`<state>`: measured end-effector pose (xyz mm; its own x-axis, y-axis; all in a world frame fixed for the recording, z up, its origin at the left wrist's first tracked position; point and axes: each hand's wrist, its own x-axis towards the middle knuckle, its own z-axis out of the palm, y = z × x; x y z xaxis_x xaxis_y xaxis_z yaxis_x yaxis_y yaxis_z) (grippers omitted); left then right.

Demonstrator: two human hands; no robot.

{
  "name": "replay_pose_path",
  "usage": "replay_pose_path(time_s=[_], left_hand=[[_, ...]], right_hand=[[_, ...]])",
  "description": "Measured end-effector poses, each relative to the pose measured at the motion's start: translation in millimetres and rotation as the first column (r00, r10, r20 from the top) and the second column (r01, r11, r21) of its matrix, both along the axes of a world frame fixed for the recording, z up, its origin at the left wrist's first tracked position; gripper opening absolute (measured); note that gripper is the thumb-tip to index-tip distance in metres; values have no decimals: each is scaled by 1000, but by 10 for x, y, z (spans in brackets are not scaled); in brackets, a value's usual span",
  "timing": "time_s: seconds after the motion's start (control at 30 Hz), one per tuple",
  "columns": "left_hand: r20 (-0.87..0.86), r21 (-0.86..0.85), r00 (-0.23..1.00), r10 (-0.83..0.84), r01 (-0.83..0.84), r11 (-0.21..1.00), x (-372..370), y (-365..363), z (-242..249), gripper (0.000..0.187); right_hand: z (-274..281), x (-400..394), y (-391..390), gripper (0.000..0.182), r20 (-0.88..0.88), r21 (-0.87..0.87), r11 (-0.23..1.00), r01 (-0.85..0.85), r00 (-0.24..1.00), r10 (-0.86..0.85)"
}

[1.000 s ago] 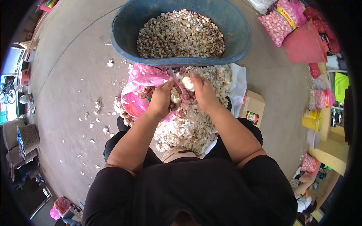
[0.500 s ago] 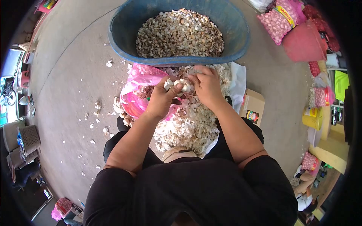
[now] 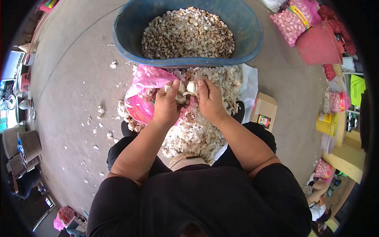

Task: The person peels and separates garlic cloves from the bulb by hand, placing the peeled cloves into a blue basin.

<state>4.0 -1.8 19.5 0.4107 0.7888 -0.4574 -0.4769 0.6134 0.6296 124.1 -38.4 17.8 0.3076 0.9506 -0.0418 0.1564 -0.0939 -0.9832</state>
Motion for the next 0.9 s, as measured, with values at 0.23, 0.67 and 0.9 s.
replay_pose_path(time_s=[0.23,0.67,0.9], left_hand=[[-68,93,994,-80,86,992,-113,133,-4,29],[-453,243,888,-76,205,948,-27,21,-38,14],[-636,231,770,-46,247,941,-41,380,-293,19]], right_hand=[[-13,158,156,21,-794,-140,982,-124,607,-36],[68,213,71,18,459,84,887,-453,808,369],[2,405,311,25,57,-374,872,-316,931,362]])
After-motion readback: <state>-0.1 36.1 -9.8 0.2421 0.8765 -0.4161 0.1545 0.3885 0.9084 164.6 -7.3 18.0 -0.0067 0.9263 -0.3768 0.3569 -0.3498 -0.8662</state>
